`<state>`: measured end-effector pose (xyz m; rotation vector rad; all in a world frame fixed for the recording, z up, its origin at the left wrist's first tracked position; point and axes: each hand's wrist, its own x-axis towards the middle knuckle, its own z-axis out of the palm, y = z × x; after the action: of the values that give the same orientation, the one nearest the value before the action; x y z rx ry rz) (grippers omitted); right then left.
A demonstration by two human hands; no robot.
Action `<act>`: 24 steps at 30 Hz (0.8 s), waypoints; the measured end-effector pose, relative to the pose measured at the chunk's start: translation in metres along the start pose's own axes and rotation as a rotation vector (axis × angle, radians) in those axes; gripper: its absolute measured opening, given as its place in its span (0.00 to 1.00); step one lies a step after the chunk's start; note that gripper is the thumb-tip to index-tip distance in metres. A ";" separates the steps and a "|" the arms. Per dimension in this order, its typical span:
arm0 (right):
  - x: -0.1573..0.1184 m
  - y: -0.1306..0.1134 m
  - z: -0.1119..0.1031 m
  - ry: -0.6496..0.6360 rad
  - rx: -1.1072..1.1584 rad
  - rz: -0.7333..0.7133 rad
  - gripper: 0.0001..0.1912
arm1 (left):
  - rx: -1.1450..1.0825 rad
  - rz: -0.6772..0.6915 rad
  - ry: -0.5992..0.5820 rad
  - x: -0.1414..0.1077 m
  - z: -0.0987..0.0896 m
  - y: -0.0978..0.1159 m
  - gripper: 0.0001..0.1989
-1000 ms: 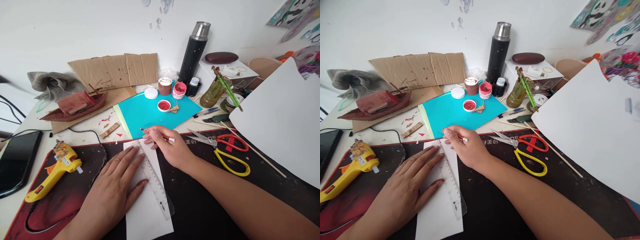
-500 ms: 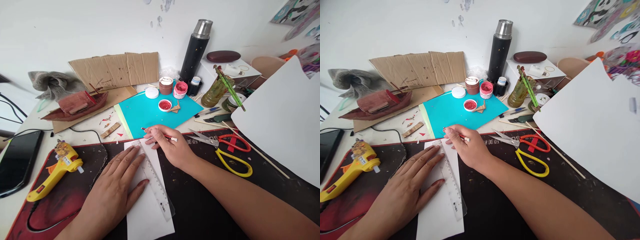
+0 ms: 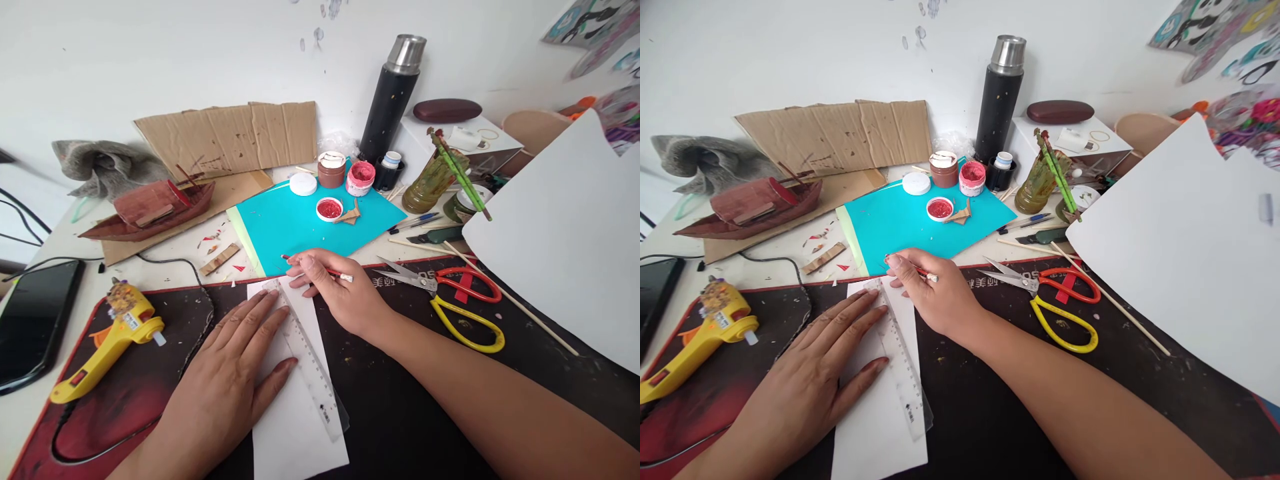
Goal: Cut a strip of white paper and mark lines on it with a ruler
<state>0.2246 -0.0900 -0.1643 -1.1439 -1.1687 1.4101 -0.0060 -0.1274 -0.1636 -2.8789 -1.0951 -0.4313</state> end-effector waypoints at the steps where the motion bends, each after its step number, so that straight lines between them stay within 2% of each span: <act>1: 0.000 0.000 0.000 -0.001 0.000 0.000 0.28 | -0.002 0.001 0.000 0.000 0.000 0.000 0.28; 24: 0.000 -0.001 0.000 -0.011 -0.009 -0.004 0.26 | -0.013 -0.011 -0.011 -0.002 0.001 0.001 0.28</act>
<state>0.2250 -0.0903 -0.1632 -1.1409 -1.1855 1.4107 -0.0069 -0.1293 -0.1651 -2.8913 -1.1139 -0.4247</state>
